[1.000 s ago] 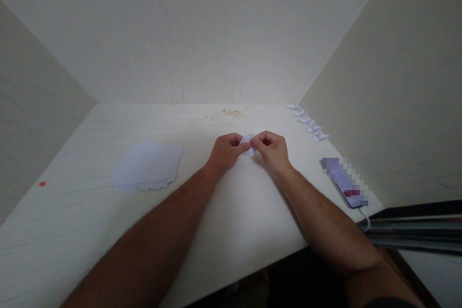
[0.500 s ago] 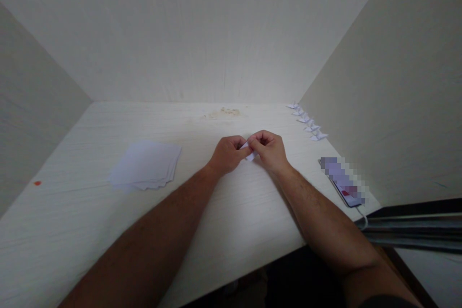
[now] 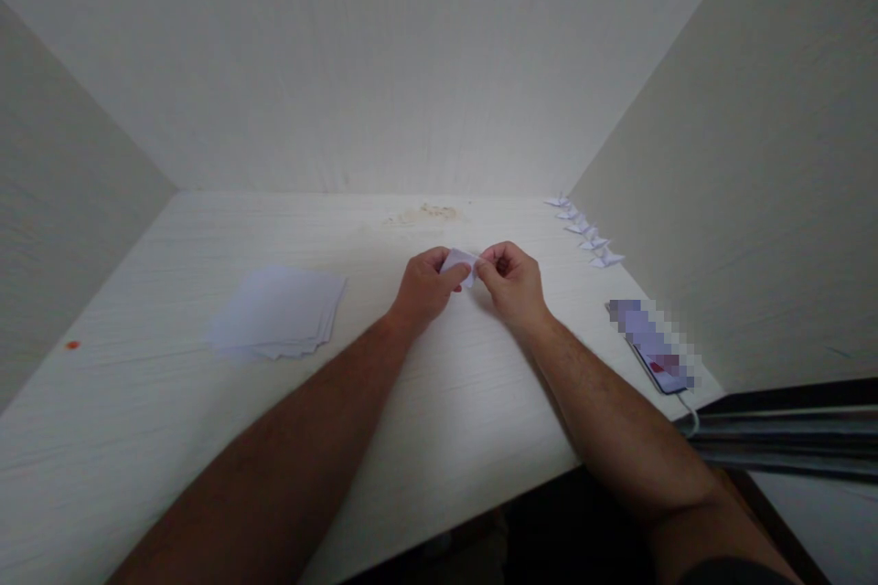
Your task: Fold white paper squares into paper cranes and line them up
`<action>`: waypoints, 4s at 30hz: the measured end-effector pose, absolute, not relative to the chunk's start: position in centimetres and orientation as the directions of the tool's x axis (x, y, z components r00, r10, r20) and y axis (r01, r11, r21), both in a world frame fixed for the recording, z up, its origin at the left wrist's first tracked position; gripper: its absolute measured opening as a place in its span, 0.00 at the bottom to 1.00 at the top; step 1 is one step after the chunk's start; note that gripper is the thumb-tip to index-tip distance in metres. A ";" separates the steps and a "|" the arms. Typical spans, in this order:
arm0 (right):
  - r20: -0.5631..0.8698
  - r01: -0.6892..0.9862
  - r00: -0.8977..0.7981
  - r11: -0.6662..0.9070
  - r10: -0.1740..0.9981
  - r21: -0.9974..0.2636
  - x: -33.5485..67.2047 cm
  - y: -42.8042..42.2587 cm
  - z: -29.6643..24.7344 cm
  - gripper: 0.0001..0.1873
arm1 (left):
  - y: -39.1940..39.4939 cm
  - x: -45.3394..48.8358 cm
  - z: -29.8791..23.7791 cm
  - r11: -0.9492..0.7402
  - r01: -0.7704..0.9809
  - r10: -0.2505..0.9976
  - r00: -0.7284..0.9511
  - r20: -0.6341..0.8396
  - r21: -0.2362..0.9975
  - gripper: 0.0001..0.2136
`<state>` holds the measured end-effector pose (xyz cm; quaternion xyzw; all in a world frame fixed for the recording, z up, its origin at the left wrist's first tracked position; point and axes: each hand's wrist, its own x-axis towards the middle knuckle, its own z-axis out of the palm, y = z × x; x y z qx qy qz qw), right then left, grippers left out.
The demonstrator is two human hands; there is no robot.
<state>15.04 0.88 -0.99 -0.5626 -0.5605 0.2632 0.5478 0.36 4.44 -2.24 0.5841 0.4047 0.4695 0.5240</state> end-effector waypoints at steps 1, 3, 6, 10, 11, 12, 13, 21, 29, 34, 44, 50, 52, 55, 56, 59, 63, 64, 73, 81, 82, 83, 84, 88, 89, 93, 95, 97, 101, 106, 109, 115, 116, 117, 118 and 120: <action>0.310 0.337 0.236 0.221 0.921 -0.915 15.1 0.9 -0.9 0.07 | 4.4 0.3 -2.2 -0.132 -0.010 0.961 0.244 0.130 0.991 0.08; 0.285 0.318 0.232 0.204 0.930 -0.926 15.2 0.9 -0.8 0.08 | 4.3 0.3 -2.1 -0.155 0.011 0.949 0.280 0.146 0.988 0.08; 0.266 0.315 0.251 0.181 0.931 -0.932 15.1 0.8 -0.6 0.08 | 4.3 0.2 -2.0 -0.191 0.036 0.934 0.315 0.170 0.981 0.08; 0.253 0.304 0.287 0.162 0.924 -0.939 15.0 0.8 -0.5 0.07 | 4.4 0.2 -2.1 -0.224 0.046 0.920 0.338 0.196 0.973 0.09; 0.235 0.287 0.275 0.154 0.932 -0.945 15.0 0.9 -0.5 0.06 | 4.4 0.2 -2.2 -0.229 0.049 0.916 0.348 0.199 0.972 0.09; 0.216 0.269 0.259 0.144 0.941 -0.952 15.0 0.9 -0.4 0.06 | 4.4 0.2 -2.2 -0.233 0.053 0.913 0.357 0.200 0.971 0.09; 0.199 0.253 0.245 0.136 0.949 -0.958 15.0 0.9 -0.4 0.06 | 4.4 0.2 -2.3 -0.238 0.058 0.908 0.367 0.201 0.970 0.10; 0.133 0.202 0.230 0.087 0.964 -0.976 15.0 1.0 -0.5 0.08 | 4.3 0.1 -2.4 -0.266 0.104 0.891 0.406 0.203 0.958 0.10; 0.038 0.086 0.157 0.025 0.987 -0.996 15.1 1.1 -0.3 0.10 | 4.5 0.2 -2.8 -0.325 0.139 0.866 0.442 0.236 0.935 0.08; 0.033 0.044 0.154 0.026 0.988 -0.999 15.0 1.0 -0.5 0.10 | 4.4 0.3 -2.7 -0.333 0.168 0.865 0.447 0.229 0.928 0.08; 0.168 0.104 0.284 0.144 0.944 -0.984 14.8 1.1 -0.6 0.08 | 4.0 0.4 -2.0 -0.214 0.162 0.925 0.349 0.146 0.963 0.11; 0.262 0.237 0.282 0.198 0.923 -0.951 14.9 0.9 -0.7 0.11 | 4.0 0.3 -2.1 -0.218 0.134 0.914 0.374 0.154 0.967 0.10; 0.260 0.219 0.293 0.200 0.920 -0.955 15.0 1.0 -0.7 0.12 | 4.1 0.3 -2.2 -0.168 0.071 0.931 0.338 0.135 0.983 0.12; 0.178 0.194 0.241 0.132 0.954 -0.972 15.1 1.3 -0.9 0.14 | 4.3 0.4 -2.3 -0.109 -0.013 0.962 0.249 0.109 0.994 0.12; 0.144 0.189 0.211 0.104 0.967 -0.976 15.2 1.3 -1.0 0.15 | 4.4 0.4 -2.3 -0.102 -0.029 0.969 0.221 0.106 0.994 0.12; 0.093 0.194 0.154 0.062 0.984 -0.979 15.3 1.4 -1.1 0.18 | 4.5 0.3 -2.2 -0.098 -0.042 0.979 0.178 0.104 0.994 0.11; 0.081 0.217 0.118 0.054 0.990 -0.975 15.1 1.2 -1.1 0.19 | 4.4 0.2 -2.0 -0.099 -0.031 0.982 0.160 0.102 0.995 0.12; 0.079 0.219 0.107 0.054 0.991 -0.974 15.1 1.1 -1.1 0.19 | 4.4 0.2 -2.0 -0.099 -0.033 0.982 0.158 0.103 0.994 0.12; 0.085 0.212 0.118 0.058 0.989 -0.976 15.5 1.5 -1.9 0.18 | 4.8 0.5 -2.5 -0.105 -0.293 0.980 0.133 0.149 0.950 0.12; 0.513 0.437 0.172 0.402 0.841 -0.805 15.3 1.2 -1.6 0.15 | 4.4 0.4 -2.2 -0.188 -0.006 0.978 0.095 0.188 0.982 0.07; 0.552 0.464 0.142 0.437 0.822 -0.770 15.3 1.1 -1.6 0.13 | 4.3 0.4 -2.2 -0.198 0.010 0.975 0.103 0.196 0.980 0.08; 0.574 0.486 0.112 0.459 0.811 -0.744 15.3 1.1 -1.5 0.11 | 4.3 0.4 -2.2 -0.206 0.022 0.973 0.114 0.203 0.978 0.08; 0.583 0.501 0.091 0.468 0.808 -0.728 15.4 1.1 -1.6 0.10 | 4.3 0.4 -2.2 -0.215 0.030 0.970 0.123 0.210 0.976 0.07; 0.533 0.514 0.130 0.403 0.836 -0.757 15.7 1.2 -2.0 0.08 | 4.3 0.5 -2.3 -0.212 0.010 0.968 0.138 0.208 0.977 0.08; 0.515 0.504 0.157 0.380 0.843 -0.776 15.7 1.3 -2.1 0.08 | 4.3 0.5 -2.3 -0.198 -0.011 0.970 0.139 0.198 0.980 0.08; 0.459 0.468 0.225 0.317 0.860 -0.825 15.8 1.4 -2.1 0.07 | 4.2 0.7 -2.2 -0.153 -0.079 0.979 0.125 0.162 0.985 0.08; 0.440 0.461 0.236 0.299 0.866 -0.835 15.8 1.3 -2.0 0.08 | 4.2 0.8 -2.1 -0.157 -0.097 0.979 0.117 0.167 0.983 0.09; 0.428 0.450 0.242 0.290 0.871 -0.844 15.7 1.2 -1.9 0.08 | 4.2 0.8 -2.1 -0.162 -0.108 0.978 0.116 0.174 0.981 0.09; 0.419 0.439 0.240 0.287 0.876 -0.852 15.6 1.2 -1.9 0.08 | 4.3 0.8 -2.2 -0.164 -0.121 0.977 0.115 0.178 0.979 0.08; 0.407 0.432 0.234 0.281 0.883 -0.857 15.6 1.2 -1.9 0.08 | 4.4 0.8 -2.4 -0.186 -0.119 0.975 0.101 0.198 0.975 0.07; 0.402 0.439 0.231 0.274 0.886 -0.856 15.6 1.1 -1.7 0.08 | 4.4 0.8 -2.4 -0.193 -0.112 0.974 0.103 0.204 0.975 0.06; 0.392 0.448 0.227 0.262 0.891 -0.855 15.6 1.1 -1.7 0.07 | 4.4 0.8 -2.5 -0.197 -0.095 0.973 0.102 0.207 0.976 0.05; 0.387 0.446 0.227 0.258 0.894 -0.857 15.6 1.1 -1.7 0.07 | 4.4 0.8 -2.5 -0.200 -0.091 0.972 0.103 0.209 0.976 0.05; 0.383 0.443 0.227 0.255 0.895 -0.860 15.6 1.1 -1.7 0.07 | 4.4 0.8 -2.6 -0.206 -0.083 0.971 0.104 0.214 0.975 0.05; 0.381 0.439 0.226 0.255 0.896 -0.861 15.6 1.1 -1.8 0.07 | 4.5 0.8 -2.6 -0.214 -0.071 0.970 0.104 0.221 0.974 0.05; 0.386 0.431 0.223 0.264 0.895 -0.863 15.6 1.1 -1.8 0.07 | 4.5 0.8 -2.7 -0.236 -0.039 0.966 0.104 0.238 0.971 0.04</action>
